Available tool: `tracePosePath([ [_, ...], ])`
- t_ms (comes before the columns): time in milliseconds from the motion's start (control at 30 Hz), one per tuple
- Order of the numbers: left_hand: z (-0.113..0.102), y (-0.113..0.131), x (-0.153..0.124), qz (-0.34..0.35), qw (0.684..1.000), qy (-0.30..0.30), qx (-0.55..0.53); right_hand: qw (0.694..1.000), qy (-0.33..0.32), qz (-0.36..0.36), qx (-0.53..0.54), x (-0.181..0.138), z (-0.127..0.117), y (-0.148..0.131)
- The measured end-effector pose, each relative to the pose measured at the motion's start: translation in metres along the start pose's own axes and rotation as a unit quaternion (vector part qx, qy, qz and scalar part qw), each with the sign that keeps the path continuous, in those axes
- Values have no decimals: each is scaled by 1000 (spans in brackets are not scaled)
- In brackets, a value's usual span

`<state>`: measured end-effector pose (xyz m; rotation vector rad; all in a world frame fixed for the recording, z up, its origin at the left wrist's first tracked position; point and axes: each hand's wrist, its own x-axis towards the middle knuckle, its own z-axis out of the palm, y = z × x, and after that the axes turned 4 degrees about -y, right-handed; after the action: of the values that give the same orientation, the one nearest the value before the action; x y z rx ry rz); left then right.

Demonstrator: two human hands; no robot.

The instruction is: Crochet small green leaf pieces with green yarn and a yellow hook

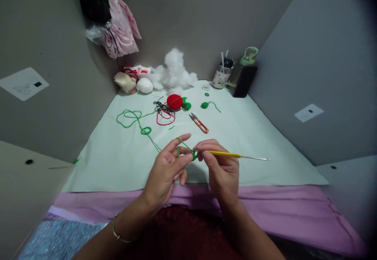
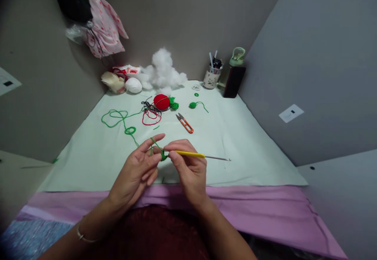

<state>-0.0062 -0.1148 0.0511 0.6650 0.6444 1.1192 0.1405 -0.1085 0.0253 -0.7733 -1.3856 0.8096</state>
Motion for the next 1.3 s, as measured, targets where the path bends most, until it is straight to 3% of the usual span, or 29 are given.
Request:
tracePosePath([
  [333, -7, -2, 0, 11, 998, -16, 59, 1000, 6, 16, 17, -2, 0, -2],
  [567, -10, -4, -1, 24, 997, -24, 76, 977, 46, 112, 176, 3, 0, -2],
  [767, -9, -2, -2, 32, 997, -16, 75, 976, 30, 112, 184, 4, -1, -6],
  [1000, -12, -3, -3, 47, 993, -7, 104, 992, 3, 55, 115, 1, -7, -7],
  [1300, -11, -4, -4, 80, 986, 7, 146, 991, -47, -101, -80, -10, -9, -11],
])
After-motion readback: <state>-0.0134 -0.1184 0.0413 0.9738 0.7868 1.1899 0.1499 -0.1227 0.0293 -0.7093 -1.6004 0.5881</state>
